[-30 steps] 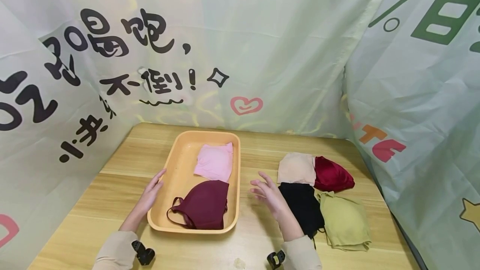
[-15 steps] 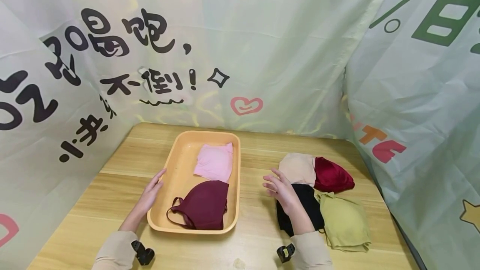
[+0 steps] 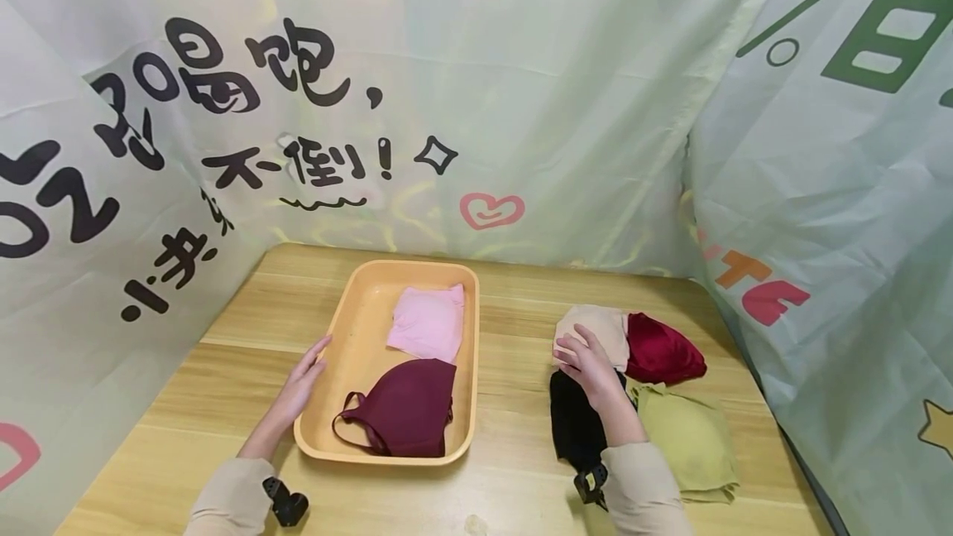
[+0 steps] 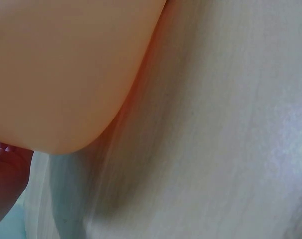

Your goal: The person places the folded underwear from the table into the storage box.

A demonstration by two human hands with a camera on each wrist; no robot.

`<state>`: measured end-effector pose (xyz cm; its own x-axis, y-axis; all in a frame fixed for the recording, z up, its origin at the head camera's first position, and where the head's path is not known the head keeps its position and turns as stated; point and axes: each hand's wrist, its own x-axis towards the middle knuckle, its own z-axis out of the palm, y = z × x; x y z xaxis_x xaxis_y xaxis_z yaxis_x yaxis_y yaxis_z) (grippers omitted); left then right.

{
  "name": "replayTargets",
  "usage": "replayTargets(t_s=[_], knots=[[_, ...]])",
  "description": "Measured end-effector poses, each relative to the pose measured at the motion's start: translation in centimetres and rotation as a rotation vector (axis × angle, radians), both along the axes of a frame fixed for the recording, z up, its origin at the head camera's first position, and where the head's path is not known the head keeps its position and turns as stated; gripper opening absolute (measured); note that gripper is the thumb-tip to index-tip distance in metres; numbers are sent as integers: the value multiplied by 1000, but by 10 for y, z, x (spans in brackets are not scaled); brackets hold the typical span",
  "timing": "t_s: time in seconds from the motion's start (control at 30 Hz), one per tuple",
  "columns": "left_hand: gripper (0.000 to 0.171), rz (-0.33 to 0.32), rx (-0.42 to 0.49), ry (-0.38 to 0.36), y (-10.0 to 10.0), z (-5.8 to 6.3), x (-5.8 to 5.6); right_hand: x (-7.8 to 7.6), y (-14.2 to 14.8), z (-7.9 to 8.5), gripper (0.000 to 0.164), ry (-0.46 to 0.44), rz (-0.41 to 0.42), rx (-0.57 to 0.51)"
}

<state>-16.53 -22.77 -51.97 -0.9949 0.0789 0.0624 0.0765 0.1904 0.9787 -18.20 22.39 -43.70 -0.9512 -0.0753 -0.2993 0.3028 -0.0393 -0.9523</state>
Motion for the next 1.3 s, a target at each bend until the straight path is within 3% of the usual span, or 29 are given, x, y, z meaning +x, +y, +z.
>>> replayTargets(t_s=[0.4,0.93,1.3], knots=[[44,-2,1,2,0,-1,-1,-12,23,-1,72,-15,-40,142],[44,5,-13,3,0,1,-1,-25,56,-7,71,-58,-43,199],[45,-4,-9,-12,-1,0,-1,-32,67,-11,74,-74,-56,337]])
